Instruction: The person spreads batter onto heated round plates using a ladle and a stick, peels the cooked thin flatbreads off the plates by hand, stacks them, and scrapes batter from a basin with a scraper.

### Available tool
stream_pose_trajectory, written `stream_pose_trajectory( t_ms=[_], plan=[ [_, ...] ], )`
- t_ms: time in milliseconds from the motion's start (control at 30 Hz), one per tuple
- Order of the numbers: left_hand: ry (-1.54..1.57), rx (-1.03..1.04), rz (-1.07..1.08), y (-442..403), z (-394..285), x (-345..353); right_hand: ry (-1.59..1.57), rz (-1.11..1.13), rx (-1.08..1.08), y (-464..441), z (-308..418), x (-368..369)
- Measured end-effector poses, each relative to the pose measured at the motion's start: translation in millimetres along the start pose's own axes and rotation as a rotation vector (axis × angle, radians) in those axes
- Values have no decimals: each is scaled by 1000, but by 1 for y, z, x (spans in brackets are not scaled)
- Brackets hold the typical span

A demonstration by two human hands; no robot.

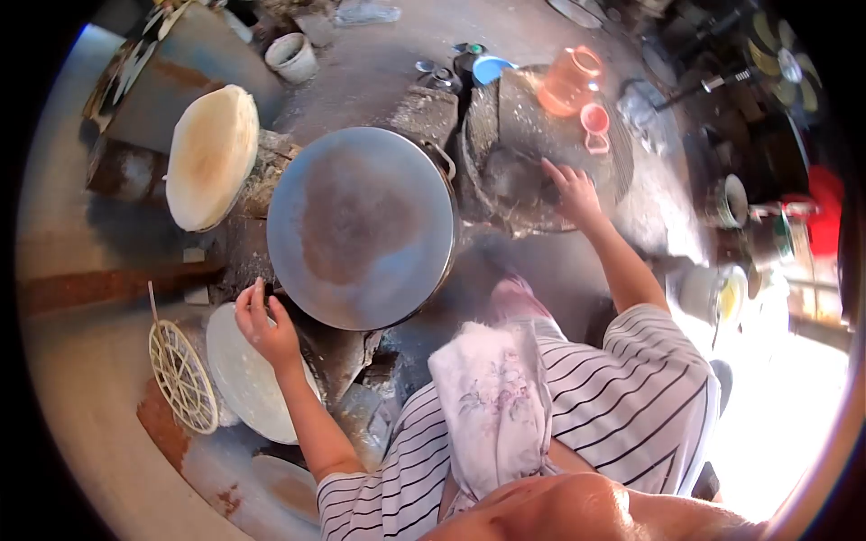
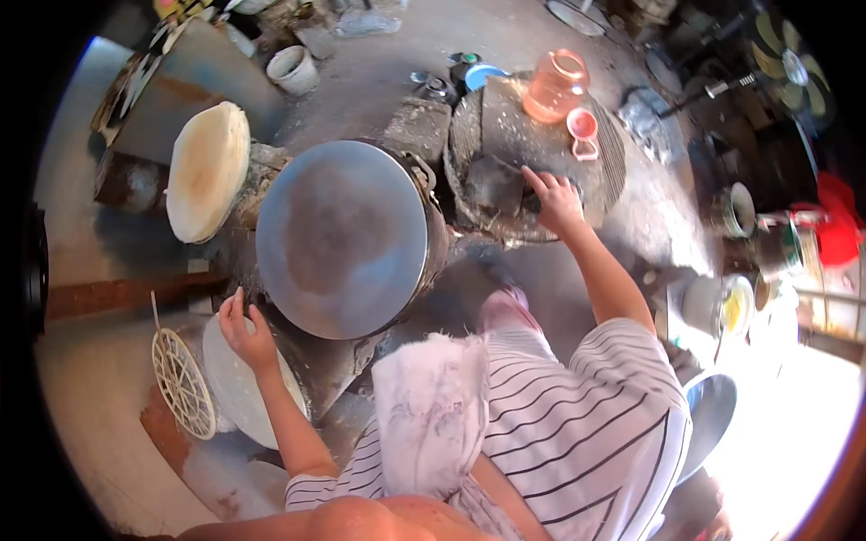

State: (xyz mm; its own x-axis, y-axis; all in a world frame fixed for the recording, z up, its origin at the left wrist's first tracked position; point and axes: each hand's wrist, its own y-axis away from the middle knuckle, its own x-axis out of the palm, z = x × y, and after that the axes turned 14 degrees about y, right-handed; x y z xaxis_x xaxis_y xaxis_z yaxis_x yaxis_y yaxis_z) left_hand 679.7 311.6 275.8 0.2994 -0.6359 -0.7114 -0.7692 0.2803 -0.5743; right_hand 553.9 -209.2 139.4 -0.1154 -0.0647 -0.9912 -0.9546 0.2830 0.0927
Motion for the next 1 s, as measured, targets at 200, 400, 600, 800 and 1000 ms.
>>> stream_pose_trajectory(
  t_ms=[200, 400, 600, 800, 1000],
  plan=[
    [-174, -191, -17, 26, -78, 17, -666, -278, -26, 10, -39, -68],
    [-78, -305, 39, 9, -172, 65, -698, -187, -779, -38, 148, -88],
    [-83, -668, -153, 88, -159, 37, -485, -451, -646, -165, 234, -79],
    [125, -666, -272, 84, -158, 48, -583, -416, -1080, -103, 299, -70],
    [261, -323, -233, 28, -150, 100, -600, -510, -761, -74, 177, -111]
  ],
)
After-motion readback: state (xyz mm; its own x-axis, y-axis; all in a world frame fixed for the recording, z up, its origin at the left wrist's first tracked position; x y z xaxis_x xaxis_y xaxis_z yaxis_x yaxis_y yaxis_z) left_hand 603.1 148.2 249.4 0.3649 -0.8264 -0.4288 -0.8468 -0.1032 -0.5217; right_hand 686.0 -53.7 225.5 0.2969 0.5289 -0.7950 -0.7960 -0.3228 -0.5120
